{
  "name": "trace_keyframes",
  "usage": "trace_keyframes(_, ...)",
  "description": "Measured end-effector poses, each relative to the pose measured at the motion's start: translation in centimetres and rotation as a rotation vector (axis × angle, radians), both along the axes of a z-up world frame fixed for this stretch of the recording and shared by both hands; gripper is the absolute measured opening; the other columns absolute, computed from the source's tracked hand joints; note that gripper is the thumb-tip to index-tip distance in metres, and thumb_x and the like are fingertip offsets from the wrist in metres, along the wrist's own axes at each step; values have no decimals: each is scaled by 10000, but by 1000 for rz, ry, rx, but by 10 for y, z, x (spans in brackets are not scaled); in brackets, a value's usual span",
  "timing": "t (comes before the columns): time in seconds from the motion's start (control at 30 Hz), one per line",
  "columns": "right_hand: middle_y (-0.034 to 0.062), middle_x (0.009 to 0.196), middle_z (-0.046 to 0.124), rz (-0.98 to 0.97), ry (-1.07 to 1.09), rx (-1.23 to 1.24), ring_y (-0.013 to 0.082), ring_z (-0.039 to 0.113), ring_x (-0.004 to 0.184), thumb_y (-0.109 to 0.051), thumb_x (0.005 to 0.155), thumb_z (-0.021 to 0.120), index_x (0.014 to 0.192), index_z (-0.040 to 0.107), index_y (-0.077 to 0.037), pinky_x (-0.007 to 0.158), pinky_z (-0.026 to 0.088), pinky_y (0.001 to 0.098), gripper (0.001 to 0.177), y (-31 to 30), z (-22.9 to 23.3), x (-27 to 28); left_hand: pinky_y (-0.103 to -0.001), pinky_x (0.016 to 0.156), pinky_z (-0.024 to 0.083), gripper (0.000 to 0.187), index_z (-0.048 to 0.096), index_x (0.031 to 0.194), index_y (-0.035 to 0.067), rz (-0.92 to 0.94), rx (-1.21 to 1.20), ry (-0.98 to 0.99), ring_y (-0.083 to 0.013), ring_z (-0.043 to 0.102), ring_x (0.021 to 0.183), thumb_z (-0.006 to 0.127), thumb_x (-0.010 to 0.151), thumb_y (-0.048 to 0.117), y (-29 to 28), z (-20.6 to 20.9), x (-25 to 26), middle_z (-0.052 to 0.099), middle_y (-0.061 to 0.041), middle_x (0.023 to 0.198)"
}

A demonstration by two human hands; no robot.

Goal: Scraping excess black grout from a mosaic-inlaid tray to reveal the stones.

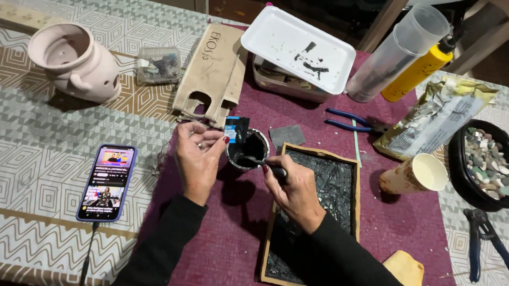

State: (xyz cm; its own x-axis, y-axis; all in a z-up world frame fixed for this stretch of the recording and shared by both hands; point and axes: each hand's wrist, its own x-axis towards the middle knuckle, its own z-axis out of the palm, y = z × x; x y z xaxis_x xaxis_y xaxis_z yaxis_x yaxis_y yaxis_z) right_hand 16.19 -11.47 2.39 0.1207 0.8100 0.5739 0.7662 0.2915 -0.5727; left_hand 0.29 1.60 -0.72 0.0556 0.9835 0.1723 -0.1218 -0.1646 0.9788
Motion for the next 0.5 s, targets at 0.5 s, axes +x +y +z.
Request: trace_keyframes(0.5, 65, 978, 700, -234, -331, 160, 188, 666, 619, -178, 937, 746, 1129, 747, -114, 570, 541, 319, 202, -29, 77, 19, -290, 669, 638, 198, 667, 993, 97, 137, 841, 448, -192, 764, 767, 787, 875, -6, -23, 31, 4, 789, 3, 920)
